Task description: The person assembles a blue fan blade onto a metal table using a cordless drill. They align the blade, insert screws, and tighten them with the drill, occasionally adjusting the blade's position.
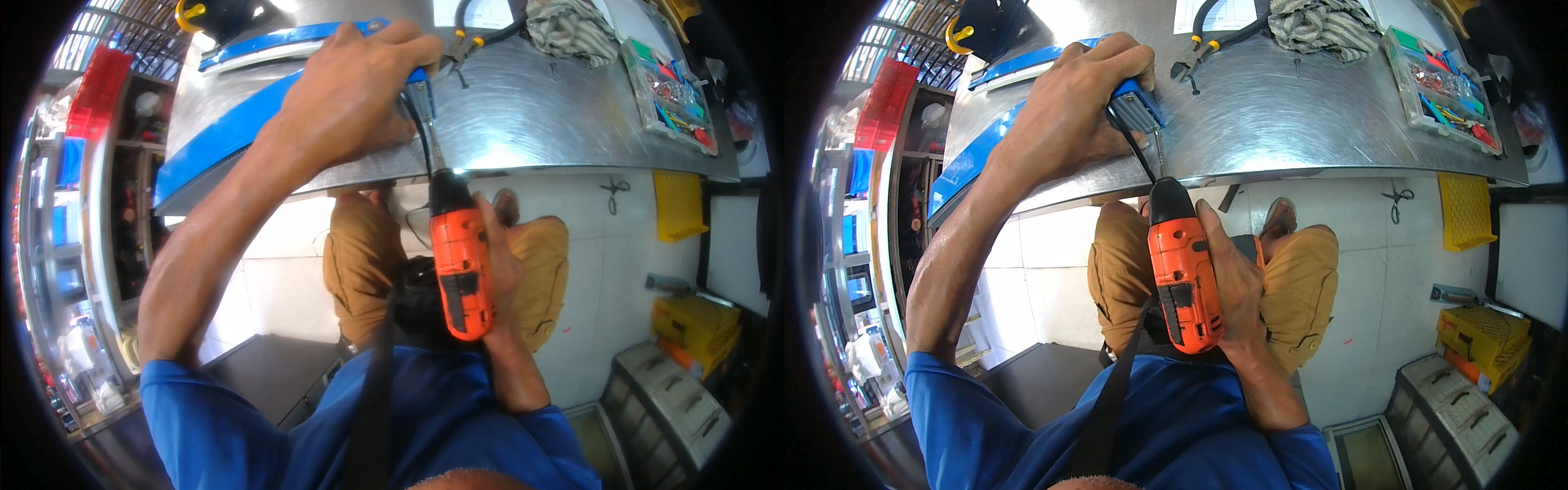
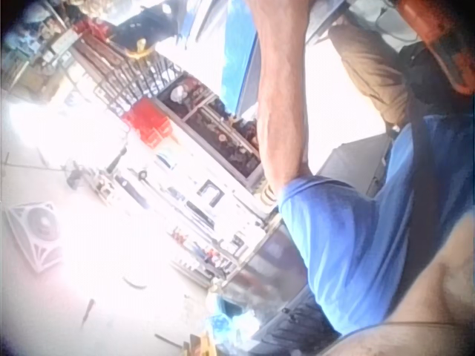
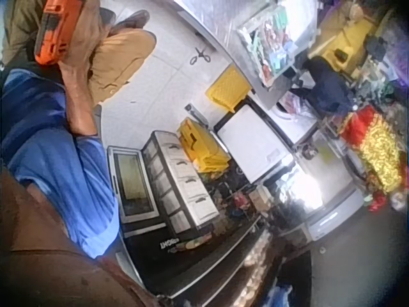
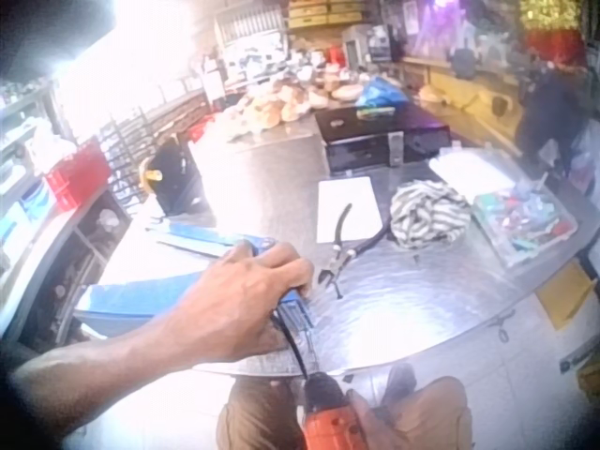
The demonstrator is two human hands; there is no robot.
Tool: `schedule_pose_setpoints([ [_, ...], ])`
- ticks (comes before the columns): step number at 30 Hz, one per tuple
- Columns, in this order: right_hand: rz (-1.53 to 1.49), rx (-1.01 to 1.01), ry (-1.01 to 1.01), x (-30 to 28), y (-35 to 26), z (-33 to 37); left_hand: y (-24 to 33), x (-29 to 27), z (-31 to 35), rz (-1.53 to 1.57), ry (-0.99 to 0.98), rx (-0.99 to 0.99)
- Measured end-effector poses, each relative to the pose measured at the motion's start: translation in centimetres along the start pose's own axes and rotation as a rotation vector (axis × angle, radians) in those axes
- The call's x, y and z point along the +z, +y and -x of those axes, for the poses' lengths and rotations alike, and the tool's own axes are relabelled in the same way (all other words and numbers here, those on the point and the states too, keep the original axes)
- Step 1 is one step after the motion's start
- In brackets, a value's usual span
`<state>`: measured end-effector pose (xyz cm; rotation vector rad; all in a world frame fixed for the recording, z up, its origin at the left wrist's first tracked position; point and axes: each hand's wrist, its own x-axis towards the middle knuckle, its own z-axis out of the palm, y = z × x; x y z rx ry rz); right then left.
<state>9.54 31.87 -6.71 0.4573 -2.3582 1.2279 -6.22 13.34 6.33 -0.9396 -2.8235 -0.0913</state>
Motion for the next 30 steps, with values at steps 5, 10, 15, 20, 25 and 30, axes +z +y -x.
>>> schedule_pose_setpoints([
  [5,0.011,-0.021,-0.011,-0.4,0.0,-0.4,0.1,-0.4,-0.3,0.004,-0.064,-0.012],
  [10,0.012,-0.034,-0.015,-0.7,-0.1,-0.7,-0.1,-0.2,-0.3,0.007,-0.058,0.002],
  [15,0.010,-0.025,-0.035,-1.2,0.0,-1.0,0.0,-0.3,-0.4,-0.002,-0.074,-0.011],
  [20,-0.027,0.001,-0.040,-1.5,-0.5,-1.6,-0.1,-0.2,-0.4,0.052,-0.052,0.018],
  [25,-0.021,-0.021,-0.050,-1.4,-0.2,-1.6,0.1,-0.6,-0.6,0.052,-0.048,0.009],
  [30,-0.023,-0.035,-0.053,-2.7,-0.9,-2.2,-0.2,0.2,-0.6,-0.025,-0.019,-0.023],
])
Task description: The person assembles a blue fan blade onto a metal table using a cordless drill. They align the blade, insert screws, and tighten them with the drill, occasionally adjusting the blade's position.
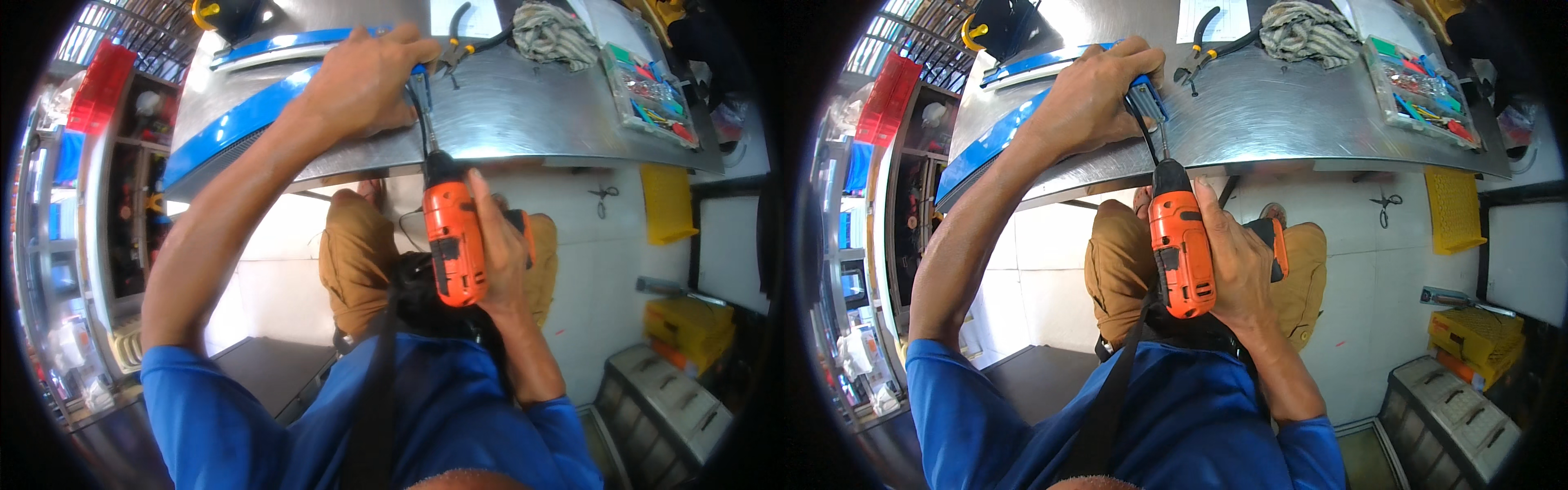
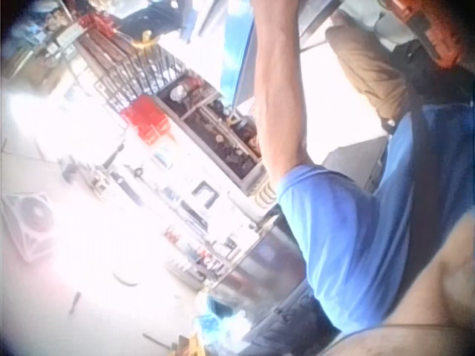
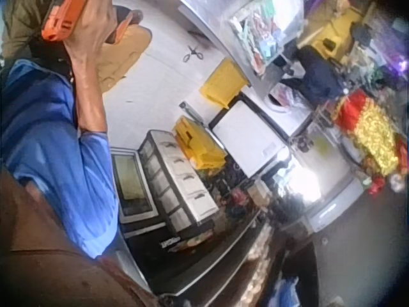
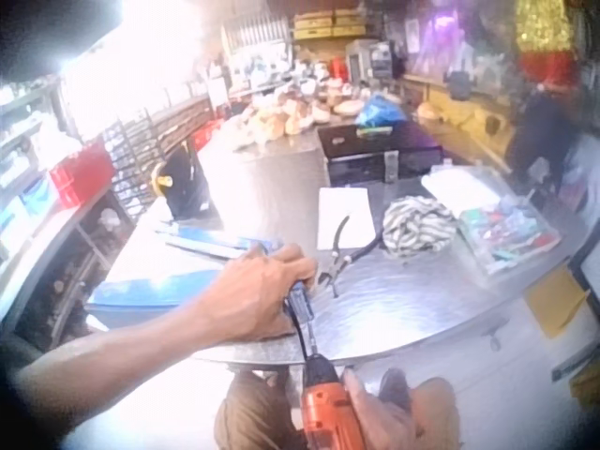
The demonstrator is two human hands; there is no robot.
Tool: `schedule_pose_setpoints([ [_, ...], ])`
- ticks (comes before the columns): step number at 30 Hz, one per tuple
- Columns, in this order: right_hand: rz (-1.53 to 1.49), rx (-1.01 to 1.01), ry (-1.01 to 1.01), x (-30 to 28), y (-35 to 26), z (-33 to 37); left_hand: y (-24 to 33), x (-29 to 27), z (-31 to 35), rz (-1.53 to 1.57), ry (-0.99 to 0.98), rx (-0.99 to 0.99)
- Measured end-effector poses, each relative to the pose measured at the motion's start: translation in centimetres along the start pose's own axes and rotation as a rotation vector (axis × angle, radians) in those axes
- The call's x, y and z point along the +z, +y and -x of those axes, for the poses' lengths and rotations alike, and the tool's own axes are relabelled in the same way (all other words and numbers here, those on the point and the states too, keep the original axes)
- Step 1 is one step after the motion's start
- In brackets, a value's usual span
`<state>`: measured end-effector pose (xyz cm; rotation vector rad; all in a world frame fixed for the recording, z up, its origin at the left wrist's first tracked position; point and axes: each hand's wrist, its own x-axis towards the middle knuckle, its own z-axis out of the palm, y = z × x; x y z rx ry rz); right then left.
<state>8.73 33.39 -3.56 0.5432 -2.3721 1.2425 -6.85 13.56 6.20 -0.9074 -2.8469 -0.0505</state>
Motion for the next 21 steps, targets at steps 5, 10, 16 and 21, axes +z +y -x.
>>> schedule_pose_setpoints([
  [5,0.080,0.086,-0.030,-3.9,-1.3,0.0,0.2,-0.1,0.2,0.045,0.018,0.016],
  [10,0.173,-0.020,-0.106,-7.2,0.1,-4.7,0.3,0.3,0.8,0.043,0.067,0.010],
  [16,0.477,-0.120,-0.260,-8.2,1.3,-9.9,-0.2,0.3,0.6,0.153,0.067,0.042],
  [21,0.335,-0.204,-0.102,-8.6,0.1,-8.3,-1.8,-0.4,1.0,0.348,0.109,0.050],
])
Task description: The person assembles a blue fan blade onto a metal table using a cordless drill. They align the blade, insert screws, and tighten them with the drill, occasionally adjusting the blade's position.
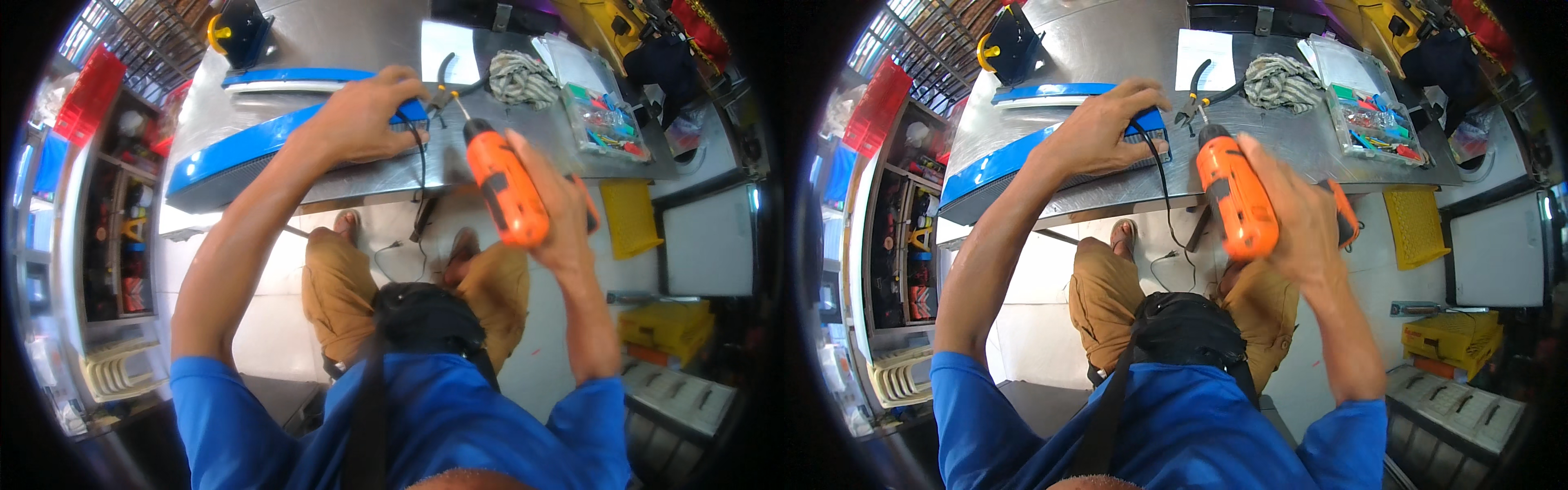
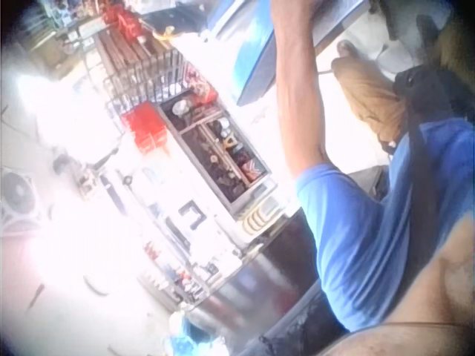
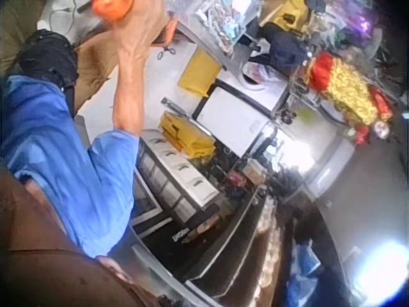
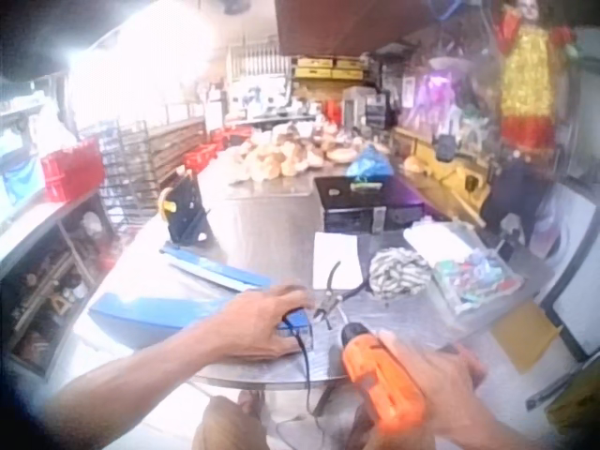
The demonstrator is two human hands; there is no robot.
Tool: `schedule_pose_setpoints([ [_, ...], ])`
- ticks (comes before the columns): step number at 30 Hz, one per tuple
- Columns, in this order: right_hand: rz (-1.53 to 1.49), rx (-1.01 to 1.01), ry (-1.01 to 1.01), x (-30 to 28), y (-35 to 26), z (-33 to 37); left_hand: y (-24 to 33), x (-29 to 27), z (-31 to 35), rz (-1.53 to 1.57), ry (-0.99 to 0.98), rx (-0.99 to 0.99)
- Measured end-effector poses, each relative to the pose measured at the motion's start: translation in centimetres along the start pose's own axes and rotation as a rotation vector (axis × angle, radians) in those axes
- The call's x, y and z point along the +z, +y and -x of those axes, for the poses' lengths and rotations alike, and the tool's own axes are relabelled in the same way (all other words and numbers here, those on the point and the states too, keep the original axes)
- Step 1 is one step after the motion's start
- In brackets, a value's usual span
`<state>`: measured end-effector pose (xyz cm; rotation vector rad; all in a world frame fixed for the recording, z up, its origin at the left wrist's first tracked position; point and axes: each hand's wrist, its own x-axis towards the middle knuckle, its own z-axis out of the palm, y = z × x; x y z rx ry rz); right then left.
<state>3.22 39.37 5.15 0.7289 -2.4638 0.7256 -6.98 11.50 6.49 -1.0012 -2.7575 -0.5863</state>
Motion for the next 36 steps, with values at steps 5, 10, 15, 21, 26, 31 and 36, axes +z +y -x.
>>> schedule_pose_setpoints([
  [5,-0.146,-0.056,0.091,0.5,-4.0,1.8,0.9,-0.2,0.7,-0.069,0.074,-0.304],
  [10,-0.162,0.005,0.108,1.3,-4.9,2.4,0.5,-1.3,0.5,-0.115,-0.089,-0.299],
  [15,-0.174,-0.010,0.161,2.3,-4.6,3.7,-2.6,-0.6,-0.9,-0.107,-0.063,0.205],
  [21,-0.086,0.006,0.167,2.7,-5.2,4.1,-3.2,-1.0,-2.4,-0.081,-0.302,0.215],
  [26,-0.101,0.028,0.190,3.5,-5.3,3.9,-3.6,-0.8,-3.5,0.027,-0.394,0.244],
  [31,-0.086,0.066,0.191,3.8,-5.9,4.0,-6.8,-0.4,-4.3,0.476,-0.338,0.187],
  [36,-0.160,0.189,0.172,3.7,-6.1,4.3,-6.3,1.0,-4.8,0.118,-0.294,-0.123],
])
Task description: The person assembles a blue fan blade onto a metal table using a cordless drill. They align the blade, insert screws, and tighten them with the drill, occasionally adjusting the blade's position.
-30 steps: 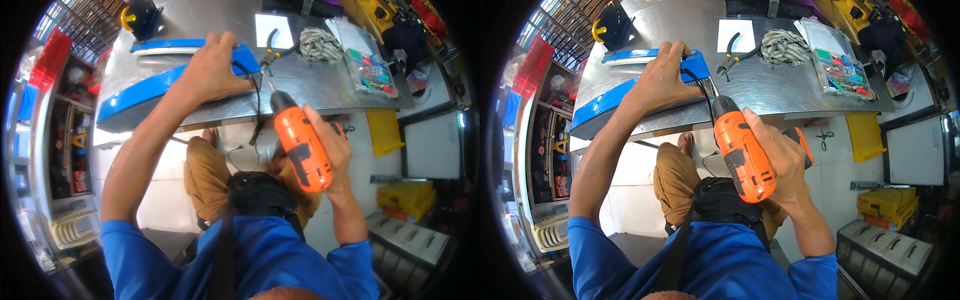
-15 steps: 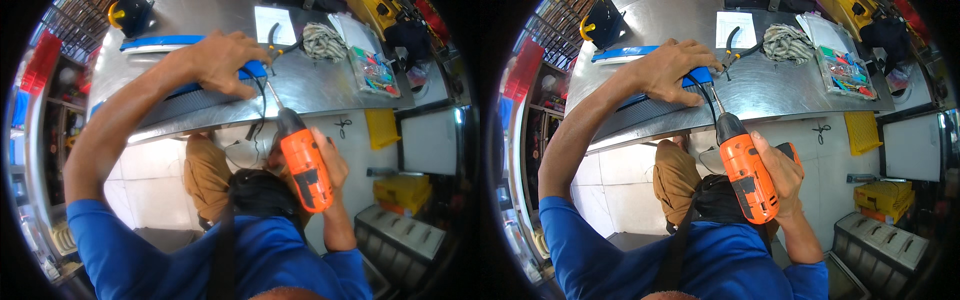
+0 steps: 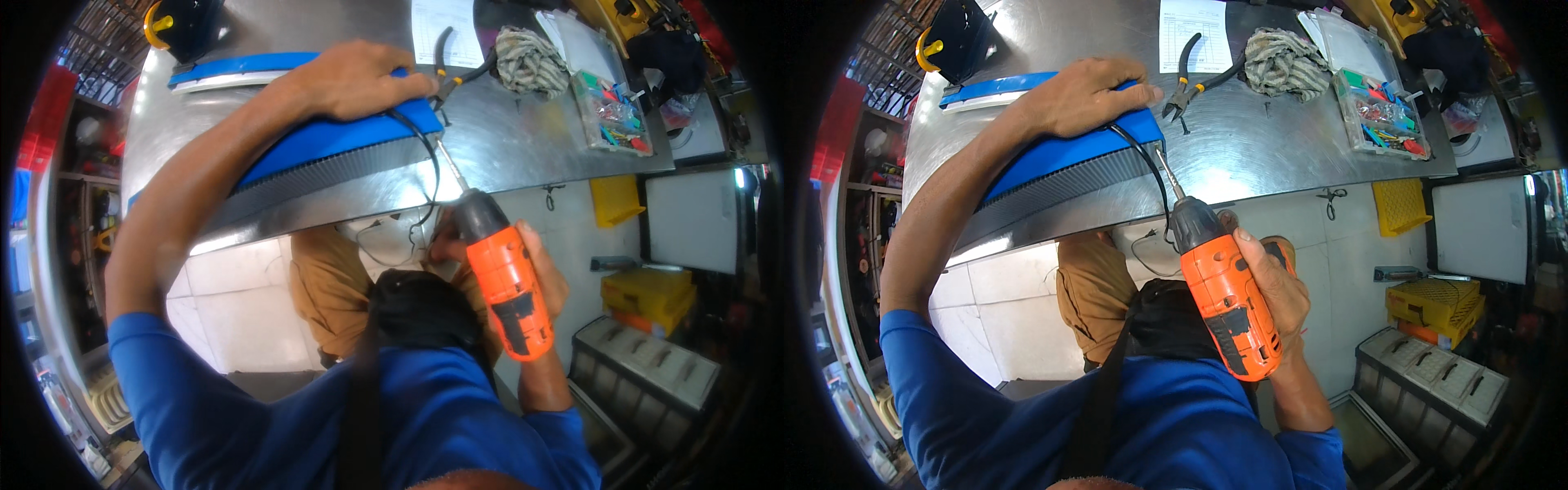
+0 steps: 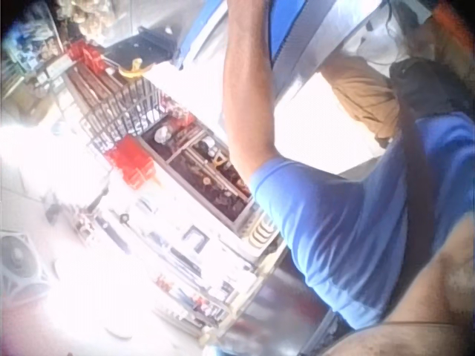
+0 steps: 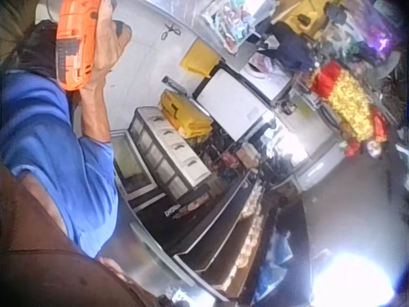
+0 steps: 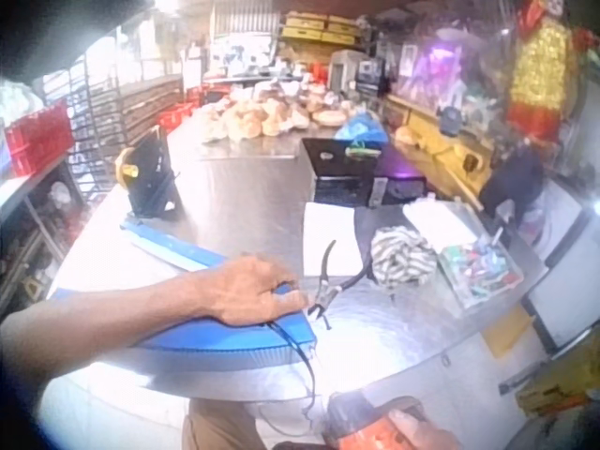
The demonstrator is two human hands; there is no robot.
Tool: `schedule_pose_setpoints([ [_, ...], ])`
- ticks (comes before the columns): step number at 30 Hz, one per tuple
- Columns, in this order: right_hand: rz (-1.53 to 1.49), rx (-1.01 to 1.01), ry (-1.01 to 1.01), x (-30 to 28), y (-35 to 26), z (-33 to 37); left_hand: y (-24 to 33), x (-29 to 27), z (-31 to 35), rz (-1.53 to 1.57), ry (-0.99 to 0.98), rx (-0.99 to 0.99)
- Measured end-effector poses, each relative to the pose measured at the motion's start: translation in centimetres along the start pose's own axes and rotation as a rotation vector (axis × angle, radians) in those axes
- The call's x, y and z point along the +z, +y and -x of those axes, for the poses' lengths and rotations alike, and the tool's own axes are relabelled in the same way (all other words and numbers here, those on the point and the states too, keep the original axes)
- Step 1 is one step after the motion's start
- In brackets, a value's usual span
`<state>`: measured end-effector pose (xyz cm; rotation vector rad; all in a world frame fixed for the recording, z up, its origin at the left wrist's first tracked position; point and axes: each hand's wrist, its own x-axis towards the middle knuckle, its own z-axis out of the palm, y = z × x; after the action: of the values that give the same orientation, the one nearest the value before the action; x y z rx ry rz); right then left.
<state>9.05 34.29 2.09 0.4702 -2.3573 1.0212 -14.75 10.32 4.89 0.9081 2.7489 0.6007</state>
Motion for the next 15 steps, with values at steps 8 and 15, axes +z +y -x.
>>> schedule_pose_setpoints([
  [8,0.025,0.188,0.060,1.1,-2.2,0.6,0.6,0.4,0.1,0.003,0.013,0.001],
  [15,-0.013,0.380,-0.137,-0.1,-2.3,1.8,1.3,-0.9,0.1,0.008,-0.073,-0.072],
])
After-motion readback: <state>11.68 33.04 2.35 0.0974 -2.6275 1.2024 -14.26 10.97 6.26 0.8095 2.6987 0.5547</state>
